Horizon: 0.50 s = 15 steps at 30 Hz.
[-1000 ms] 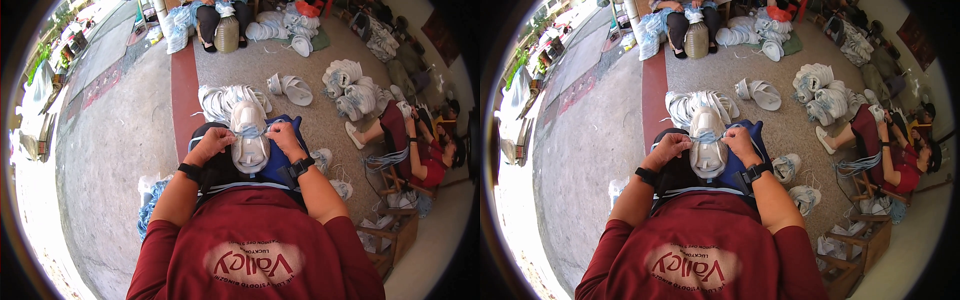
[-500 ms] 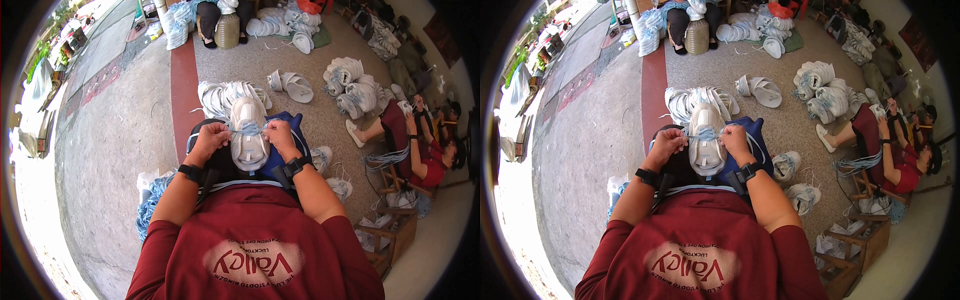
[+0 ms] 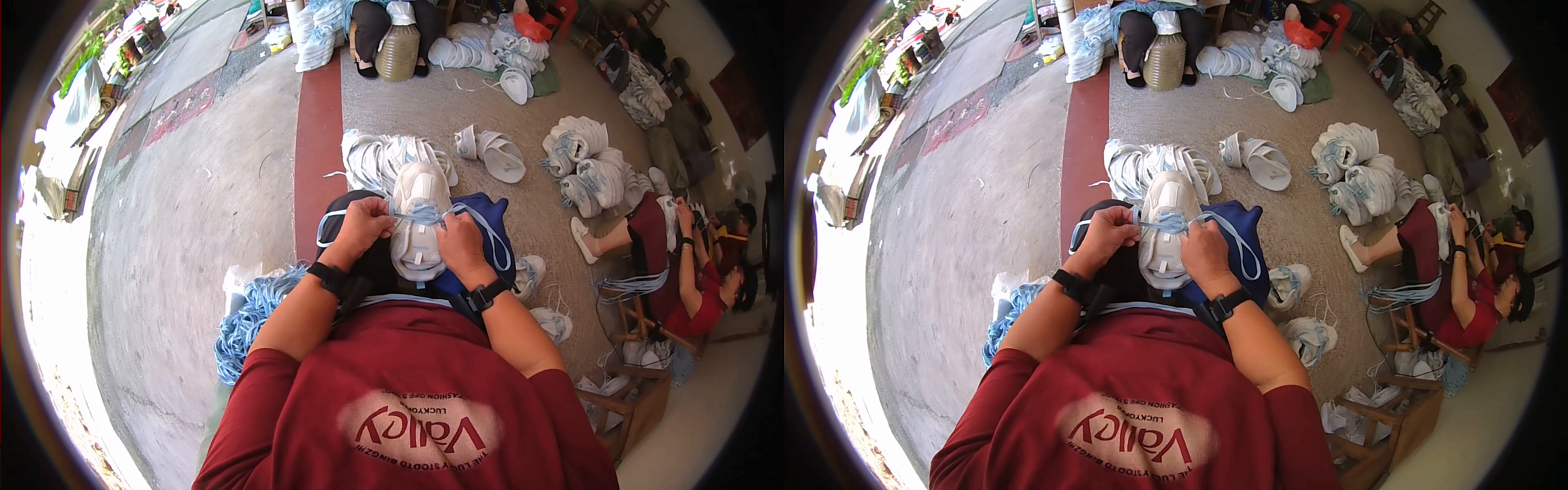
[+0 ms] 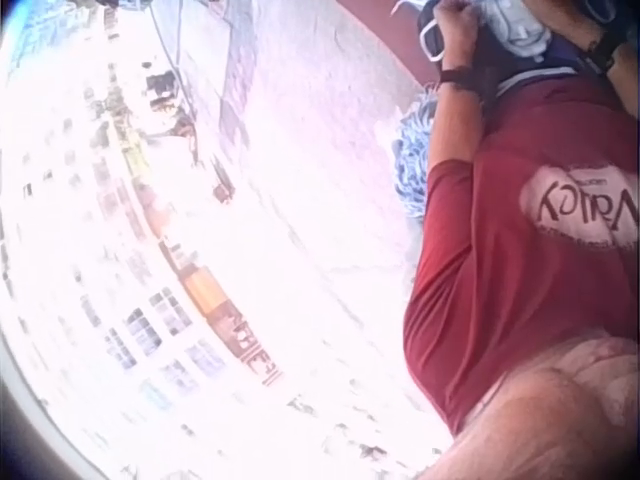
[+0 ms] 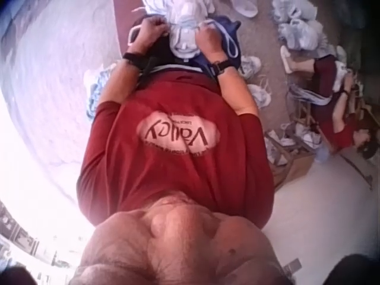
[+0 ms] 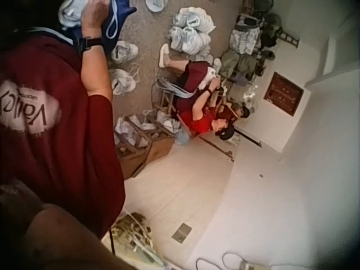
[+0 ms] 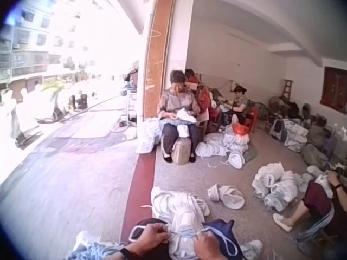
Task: The worker is lacing a white sneaker while seated in a production area.
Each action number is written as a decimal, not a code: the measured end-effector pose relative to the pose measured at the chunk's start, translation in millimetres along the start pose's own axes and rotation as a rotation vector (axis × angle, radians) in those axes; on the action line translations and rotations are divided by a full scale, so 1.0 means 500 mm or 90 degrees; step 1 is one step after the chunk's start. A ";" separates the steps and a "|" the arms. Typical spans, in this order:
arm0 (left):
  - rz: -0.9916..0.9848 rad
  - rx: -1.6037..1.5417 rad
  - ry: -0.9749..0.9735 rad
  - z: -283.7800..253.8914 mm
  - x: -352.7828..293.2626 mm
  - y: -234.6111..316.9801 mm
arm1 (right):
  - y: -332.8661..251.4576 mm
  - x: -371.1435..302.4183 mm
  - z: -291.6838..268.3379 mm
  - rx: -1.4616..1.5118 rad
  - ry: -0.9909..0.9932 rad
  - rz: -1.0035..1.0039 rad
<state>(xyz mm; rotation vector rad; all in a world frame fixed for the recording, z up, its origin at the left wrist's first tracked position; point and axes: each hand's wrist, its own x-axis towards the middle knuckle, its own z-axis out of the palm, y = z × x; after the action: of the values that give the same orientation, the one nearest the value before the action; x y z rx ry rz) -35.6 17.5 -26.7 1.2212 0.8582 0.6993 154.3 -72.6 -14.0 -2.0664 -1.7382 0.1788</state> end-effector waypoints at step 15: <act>0.046 0.045 0.092 0.057 0.027 -0.024 | 0.023 -0.008 0.018 0.010 0.127 -0.107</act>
<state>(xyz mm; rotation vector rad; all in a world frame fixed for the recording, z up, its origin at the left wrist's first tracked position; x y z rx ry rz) -4.2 11.9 -37.6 1.2816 0.9676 0.8295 160.6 -75.6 -27.5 -1.8468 -1.7685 -0.0610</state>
